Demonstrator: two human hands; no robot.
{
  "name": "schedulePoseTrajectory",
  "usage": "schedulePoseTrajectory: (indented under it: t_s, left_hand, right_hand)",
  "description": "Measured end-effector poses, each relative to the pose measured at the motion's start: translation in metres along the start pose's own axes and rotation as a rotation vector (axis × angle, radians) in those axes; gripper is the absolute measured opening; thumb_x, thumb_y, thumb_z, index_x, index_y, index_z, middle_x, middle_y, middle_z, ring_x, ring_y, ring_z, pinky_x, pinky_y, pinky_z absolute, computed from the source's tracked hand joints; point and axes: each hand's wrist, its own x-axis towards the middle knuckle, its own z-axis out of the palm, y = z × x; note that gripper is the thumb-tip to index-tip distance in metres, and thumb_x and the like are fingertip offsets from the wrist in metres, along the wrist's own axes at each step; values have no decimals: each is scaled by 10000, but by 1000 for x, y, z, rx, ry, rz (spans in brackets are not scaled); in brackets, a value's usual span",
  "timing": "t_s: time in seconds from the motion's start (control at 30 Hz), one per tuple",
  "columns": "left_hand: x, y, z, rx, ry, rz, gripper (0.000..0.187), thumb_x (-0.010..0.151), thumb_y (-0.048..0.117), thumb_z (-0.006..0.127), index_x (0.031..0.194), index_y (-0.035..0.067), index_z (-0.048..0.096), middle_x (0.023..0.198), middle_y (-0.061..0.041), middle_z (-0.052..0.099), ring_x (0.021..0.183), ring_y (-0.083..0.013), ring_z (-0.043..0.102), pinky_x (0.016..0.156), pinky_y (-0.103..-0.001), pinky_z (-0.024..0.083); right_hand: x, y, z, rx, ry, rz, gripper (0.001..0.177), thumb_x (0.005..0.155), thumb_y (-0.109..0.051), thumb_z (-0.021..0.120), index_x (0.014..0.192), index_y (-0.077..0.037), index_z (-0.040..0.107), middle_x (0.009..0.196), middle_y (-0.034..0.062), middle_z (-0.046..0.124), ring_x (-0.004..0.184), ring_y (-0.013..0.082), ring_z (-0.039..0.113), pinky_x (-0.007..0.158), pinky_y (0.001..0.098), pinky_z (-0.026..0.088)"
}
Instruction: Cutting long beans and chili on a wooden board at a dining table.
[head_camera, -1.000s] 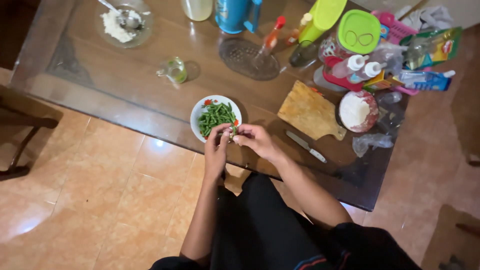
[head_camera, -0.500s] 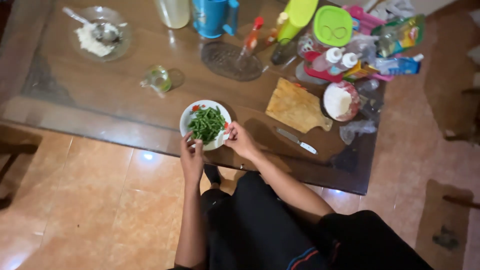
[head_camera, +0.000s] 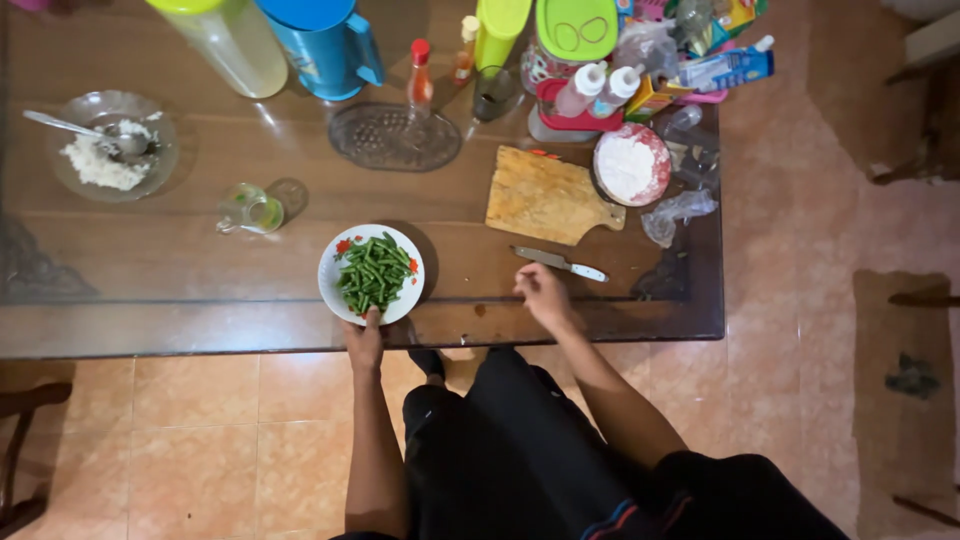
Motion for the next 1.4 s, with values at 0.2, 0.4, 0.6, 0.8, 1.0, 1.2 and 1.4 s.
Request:
schedulePoseTrajectory:
  t_s: [0.2,0.4,0.6,0.8,1.0,1.2,1.4]
  left_hand:
    - [45,-53,12,109,-89,373,450,991,124,696,1376,-56,547,1293,-129,667,1135,-185,624,1007,-330,490]
    - [-66,68,112,565,449,695,619,950,232,721,1408,-103,474,1283,-287,571,1155,-415,556,1031,-484,437]
    - [-43,44,252,1201,-380,912,521,1011,426,562,1450,147,545,1476,-166,524,1364,-371,467,1114,-542,357]
    - [-9,-9,299,1605,-481,1101,810,944,649,473,1565,141,358,1614,-166,344,1516,-349,271,1201,-554,235]
    - [-49,-6,269,1658,-555,996,969,882,714,524,1604,112,287,1642,-163,307,1519,-386,254,1193,-596,221]
    - [-81,4,260,1600,-562,869,899,893,672,548,1576,130,333,1577,-162,374,1476,-397,308,1167,-613,235]
    - [39,-5,333,1537,-324,892,632,888,413,645,1447,143,524,1475,-162,483,1385,-393,432,1129,-610,297]
  right_hand:
    - [-16,2,-61,-678,430,-277,418,795,-196,808,1180,-168,646,1160,130,609,1113,359,564,907,506,471]
    - [-7,3,-83,-871,309,-258,348,825,-255,803,1134,-196,656,1112,82,600,1109,320,543,954,506,418]
    - [-30,34,-101,-470,268,-269,239,943,-185,673,1169,-117,634,1145,113,615,1105,364,592,942,489,468]
    - [-70,102,-104,-200,438,-211,325,1051,-260,577,1236,7,590,1186,224,618,1102,406,613,963,472,492]
    - [-62,94,-103,-137,389,-193,369,1048,-317,571,1236,0,593,1163,231,630,1084,401,624,941,451,497]
    - [-39,67,-99,-16,381,-255,251,1104,-240,521,1256,-42,547,1070,182,619,978,358,630,869,416,516]
    - [-25,60,-102,49,334,-202,295,935,-187,708,1110,-32,528,948,171,582,851,323,636,754,400,521]
